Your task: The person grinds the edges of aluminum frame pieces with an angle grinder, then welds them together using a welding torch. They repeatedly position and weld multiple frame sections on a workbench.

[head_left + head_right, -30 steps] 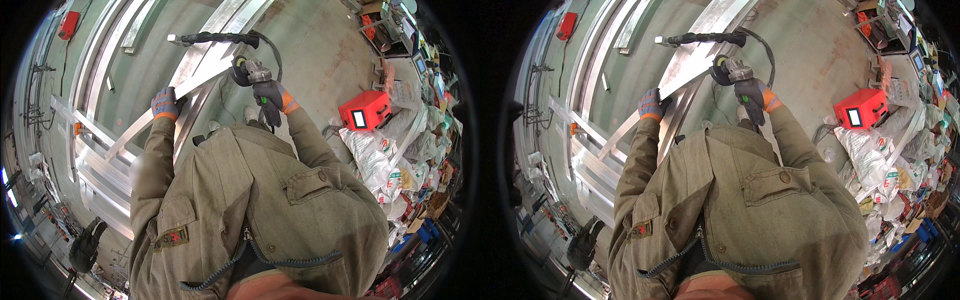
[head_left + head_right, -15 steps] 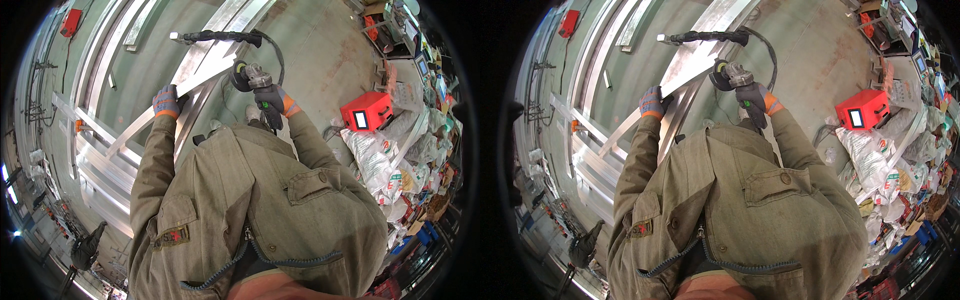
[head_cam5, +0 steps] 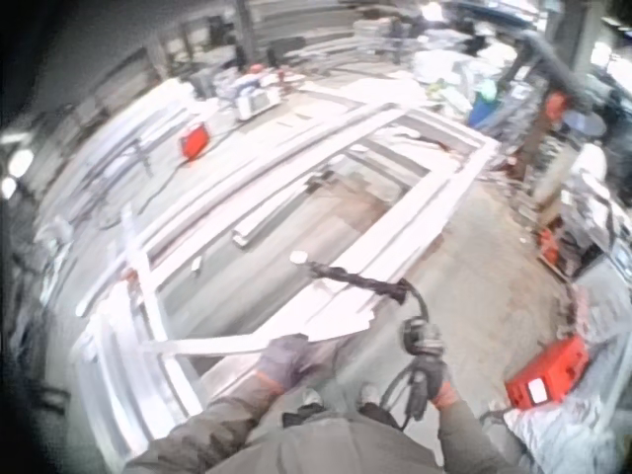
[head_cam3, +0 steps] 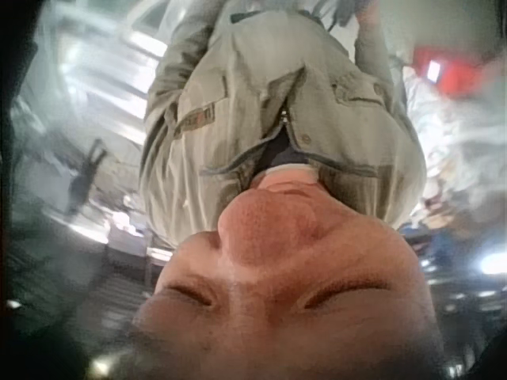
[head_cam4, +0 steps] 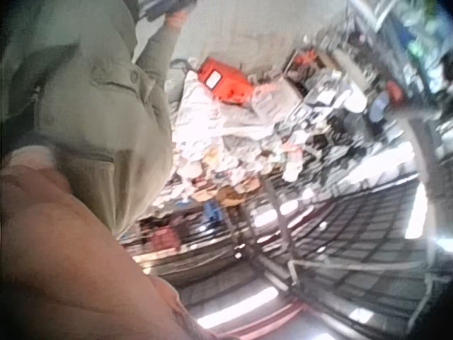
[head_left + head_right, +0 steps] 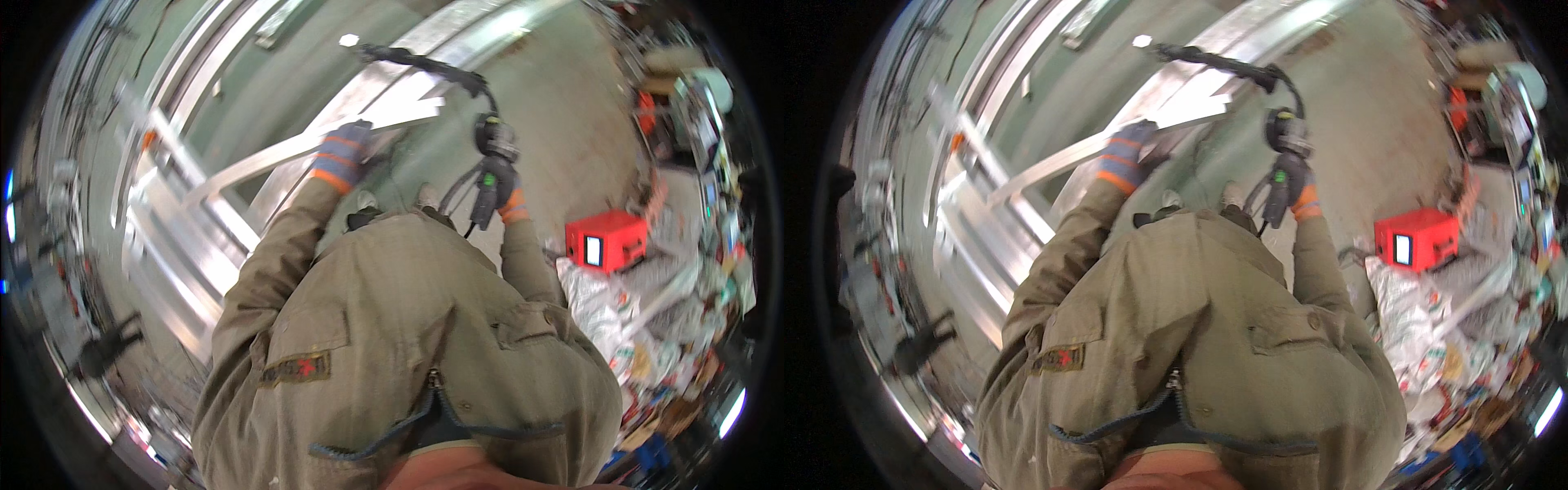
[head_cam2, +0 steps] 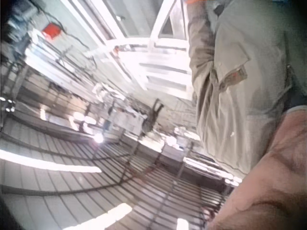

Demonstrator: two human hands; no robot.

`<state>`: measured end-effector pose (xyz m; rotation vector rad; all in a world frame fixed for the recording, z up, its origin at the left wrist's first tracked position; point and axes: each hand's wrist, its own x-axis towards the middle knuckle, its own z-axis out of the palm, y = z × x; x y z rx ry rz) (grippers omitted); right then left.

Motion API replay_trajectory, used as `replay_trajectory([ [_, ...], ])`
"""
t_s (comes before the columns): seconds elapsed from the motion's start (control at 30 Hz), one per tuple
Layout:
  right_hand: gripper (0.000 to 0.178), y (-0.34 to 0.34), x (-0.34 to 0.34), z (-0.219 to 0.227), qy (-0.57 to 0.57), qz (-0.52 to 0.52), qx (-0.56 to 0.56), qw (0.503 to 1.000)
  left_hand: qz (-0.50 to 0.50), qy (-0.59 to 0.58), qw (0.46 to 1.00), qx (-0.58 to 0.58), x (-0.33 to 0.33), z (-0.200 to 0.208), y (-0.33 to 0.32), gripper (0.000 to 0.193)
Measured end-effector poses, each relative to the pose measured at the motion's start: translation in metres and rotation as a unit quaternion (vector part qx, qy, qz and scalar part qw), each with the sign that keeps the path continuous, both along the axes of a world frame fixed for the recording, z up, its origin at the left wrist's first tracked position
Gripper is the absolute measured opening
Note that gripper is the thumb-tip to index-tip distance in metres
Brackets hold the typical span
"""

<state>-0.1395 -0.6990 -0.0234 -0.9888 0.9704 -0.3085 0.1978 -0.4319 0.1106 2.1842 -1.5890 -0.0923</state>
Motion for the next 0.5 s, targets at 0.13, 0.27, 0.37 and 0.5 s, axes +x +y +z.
replay_trajectory([
  [0.13,0.019,-0.019,0.018,-0.031,-0.015,-0.133,0.222,0.966,-0.123,0.187,0.970,0.092,-0.092,-0.010,-0.028,0.071],
  [0.27,0.016,0.012,0.039,-0.059,-0.058,-0.159,0.174,0.970,-0.137,0.222,0.948,0.184,-0.131,-0.039,-0.033,0.074],
  [0.37,0.019,0.056,0.043,-0.076,-0.052,-0.090,0.246,0.964,-0.110,0.208,0.937,0.257,-0.144,-0.057,-0.023,0.054],
  [0.5,0.029,0.093,0.049,-0.098,0.023,0.006,0.429,0.903,-0.060,0.221,0.917,0.327,-0.164,-0.069,0.017,0.039],
])
